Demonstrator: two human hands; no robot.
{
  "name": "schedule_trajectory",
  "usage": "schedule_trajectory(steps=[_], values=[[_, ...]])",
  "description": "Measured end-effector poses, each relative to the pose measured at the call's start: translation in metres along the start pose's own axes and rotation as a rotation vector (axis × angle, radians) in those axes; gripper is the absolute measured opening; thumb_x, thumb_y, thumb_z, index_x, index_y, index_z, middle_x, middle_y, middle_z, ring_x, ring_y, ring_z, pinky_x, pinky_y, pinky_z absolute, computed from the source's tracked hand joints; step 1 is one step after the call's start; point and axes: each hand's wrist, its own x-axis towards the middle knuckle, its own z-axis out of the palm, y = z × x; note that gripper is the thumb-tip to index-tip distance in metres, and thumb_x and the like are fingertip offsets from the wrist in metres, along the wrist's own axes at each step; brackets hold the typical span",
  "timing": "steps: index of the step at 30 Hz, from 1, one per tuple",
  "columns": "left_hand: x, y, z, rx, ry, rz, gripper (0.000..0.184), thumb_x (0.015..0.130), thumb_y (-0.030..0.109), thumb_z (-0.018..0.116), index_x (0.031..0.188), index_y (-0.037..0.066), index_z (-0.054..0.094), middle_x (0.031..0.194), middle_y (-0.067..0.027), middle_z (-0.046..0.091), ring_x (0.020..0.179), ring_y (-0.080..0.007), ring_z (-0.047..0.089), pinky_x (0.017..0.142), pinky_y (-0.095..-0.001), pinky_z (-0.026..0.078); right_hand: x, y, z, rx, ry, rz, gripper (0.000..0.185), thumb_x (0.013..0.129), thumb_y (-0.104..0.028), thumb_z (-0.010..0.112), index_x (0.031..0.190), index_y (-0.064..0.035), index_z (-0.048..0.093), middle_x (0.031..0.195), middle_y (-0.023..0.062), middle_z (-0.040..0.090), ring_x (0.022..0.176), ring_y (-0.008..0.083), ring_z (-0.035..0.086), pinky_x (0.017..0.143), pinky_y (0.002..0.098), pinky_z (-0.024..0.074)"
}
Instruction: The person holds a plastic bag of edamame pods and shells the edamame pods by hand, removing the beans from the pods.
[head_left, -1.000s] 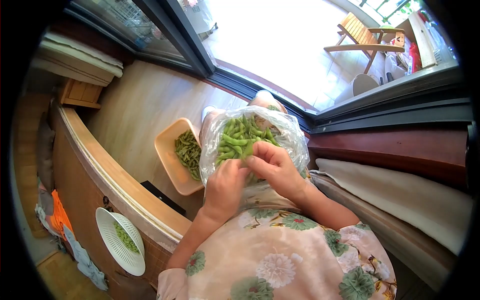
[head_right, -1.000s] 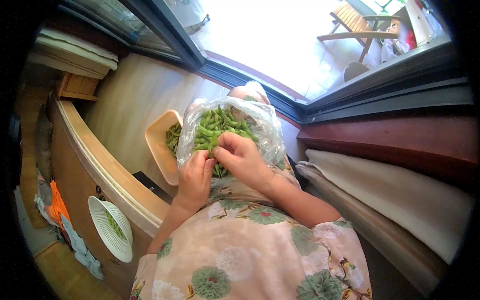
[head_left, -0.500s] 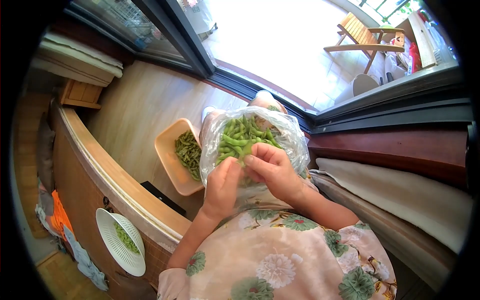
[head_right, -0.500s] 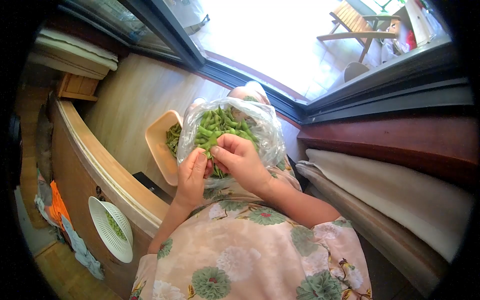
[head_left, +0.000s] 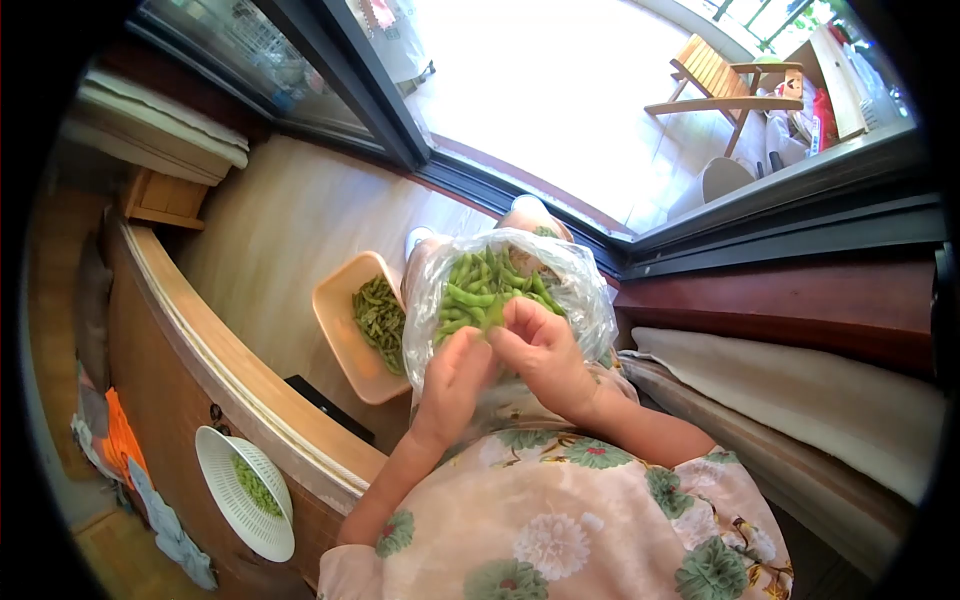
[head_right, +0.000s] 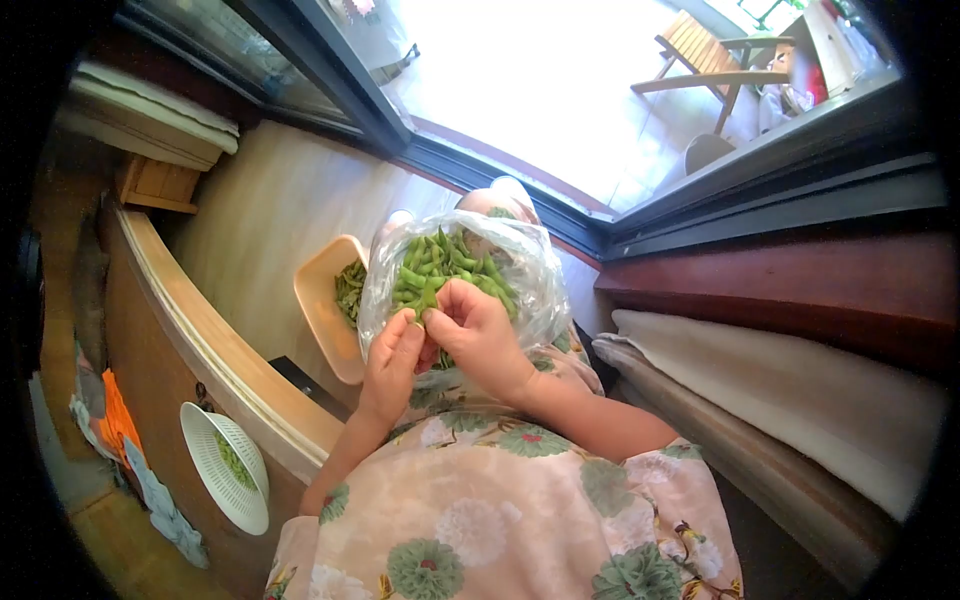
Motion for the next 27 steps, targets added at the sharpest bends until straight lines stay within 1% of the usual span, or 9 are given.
schedule_trajectory(steps=[3, 7, 9, 13, 16, 19, 22, 25, 27], values=[[0.000, -0.001, -0.003, 0.095, -0.015, 0.038, 0.018, 0.095, 0.018, 0.052, 0.086, 0.002, 0.054, 0.075, 0.0014, 0.052, 0.071, -0.0061, 0.044, 0.061, -0.0237, 0.039, 0.002, 0.008, -0.004, -0.100, 0.014, -0.054, 0.014, 0.089, -0.005, 0.056, 0.077, -0.0021, 0.049, 0.072, -0.0008, 0.053, 0.065, 0.0064, 0.052, 0.058, 0.0226, 0.0454], [-0.001, 0.000, -0.006, 0.177, -0.026, 0.061, 0.020, 0.095, 0.017, 0.054, 0.085, 0.000, 0.054, 0.073, -0.0049, 0.054, 0.070, -0.0089, 0.047, 0.063, -0.0262, 0.041, 0.000, -0.001, -0.007, -0.083, -0.014, 0.059, 0.013, 0.087, -0.005, 0.057, 0.076, -0.0026, 0.050, 0.073, -0.0018, 0.052, 0.068, 0.0052, 0.050, 0.057, 0.0221, 0.0425], [-0.001, 0.009, -0.003, 0.261, -0.026, 0.099, 0.019, 0.094, 0.017, 0.054, 0.087, 0.000, 0.055, 0.075, -0.0090, 0.056, 0.069, -0.0148, 0.051, 0.063, -0.0292, 0.043, 0.000, 0.002, -0.010, -0.054, -0.015, 0.083, 0.013, 0.087, -0.006, 0.057, 0.076, -0.0027, 0.051, 0.074, -0.0021, 0.052, 0.069, 0.0047, 0.049, 0.057, 0.0215, 0.0409], [0.000, 0.014, -0.004, 0.452, -0.015, 0.133, 0.019, 0.094, 0.018, 0.054, 0.091, -0.001, 0.055, 0.079, -0.0169, 0.058, 0.072, -0.0287, 0.056, 0.066, -0.0354, 0.045, -0.001, 0.009, -0.010, -0.133, -0.005, 0.003, 0.010, 0.086, -0.006, 0.059, 0.078, -0.0022, 0.053, 0.073, -0.0028, 0.052, 0.069, 0.0042, 0.048, 0.059, 0.0205, 0.0399], [0.000, 0.011, -0.005, 0.468, 0.018, 0.143, 0.021, 0.093, 0.020, 0.052, 0.092, -0.001, 0.055, 0.080, -0.0193, 0.057, 0.074, -0.0337, 0.056, 0.068, -0.0373, 0.045, -0.001, 0.008, -0.004, -0.157, 0.001, -0.027, 0.009, 0.085, -0.005, 0.060, 0.079, -0.0014, 0.055, 0.074, -0.0027, 0.053, 0.070, 0.0042, 0.049, 0.060, 0.0206, 0.0406], [-0.001, 0.012, -0.006, 0.462, 0.032, 0.153, 0.023, 0.094, 0.021, 0.047, 0.096, -0.001, 0.055, 0.080, -0.0212, 0.055, 0.074, -0.0333, 0.055, 0.069, -0.0377, 0.045, -0.001, 0.009, -0.002, -0.257, 0.006, -0.086, 0.007, 0.084, -0.003, 0.061, 0.081, -0.0002, 0.055, 0.075, -0.0001, 0.054, 0.069, 0.0054, 0.050, 0.059, 0.0221, 0.0427], [0.001, 0.008, -0.010, 0.314, 0.011, 0.090, 0.023, 0.093, 0.017, 0.044, 0.101, -0.001, 0.056, 0.080, -0.0153, 0.059, 0.072, -0.0237, 0.056, 0.068, -0.0332, 0.045, -0.004, 0.010, 0.002, -0.429, 0.012, -0.181, 0.007, 0.083, -0.001, 0.061, 0.082, 0.0015, 0.055, 0.076, 0.0050, 0.056, 0.067, 0.0087, 0.054, 0.058, 0.0250, 0.0460], [0.000, 0.002, -0.007, -0.050, 0.004, -0.044, 0.024, 0.089, 0.009, 0.038, 0.103, 0.002, 0.056, 0.080, 0.0027, 0.056, 0.067, -0.0049, 0.046, 0.058, -0.0213, 0.036, -0.005, 0.006, 0.005, -0.586, 0.004, -0.342, 0.007, 0.081, 0.002, 0.061, 0.084, 0.0026, 0.054, 0.078, 0.0093, 0.056, 0.066, 0.0133, 0.059, 0.058, 0.0274, 0.0488], [0.000, -0.001, -0.012, -0.157, -0.005, -0.097, 0.029, 0.091, 0.010, 0.041, 0.112, -0.001, 0.056, 0.090, 0.0006, 0.058, 0.075, -0.0054, 0.049, 0.065, -0.0207, 0.040, -0.005, 0.009, 0.003, -0.652, -0.014, -0.424, 0.008, 0.080, 0.004, 0.060, 0.084, 0.0029, 0.054, 0.078, 0.0107, 0.056, 0.066, 0.0161, 0.061, 0.058, 0.0285, 0.0501]])
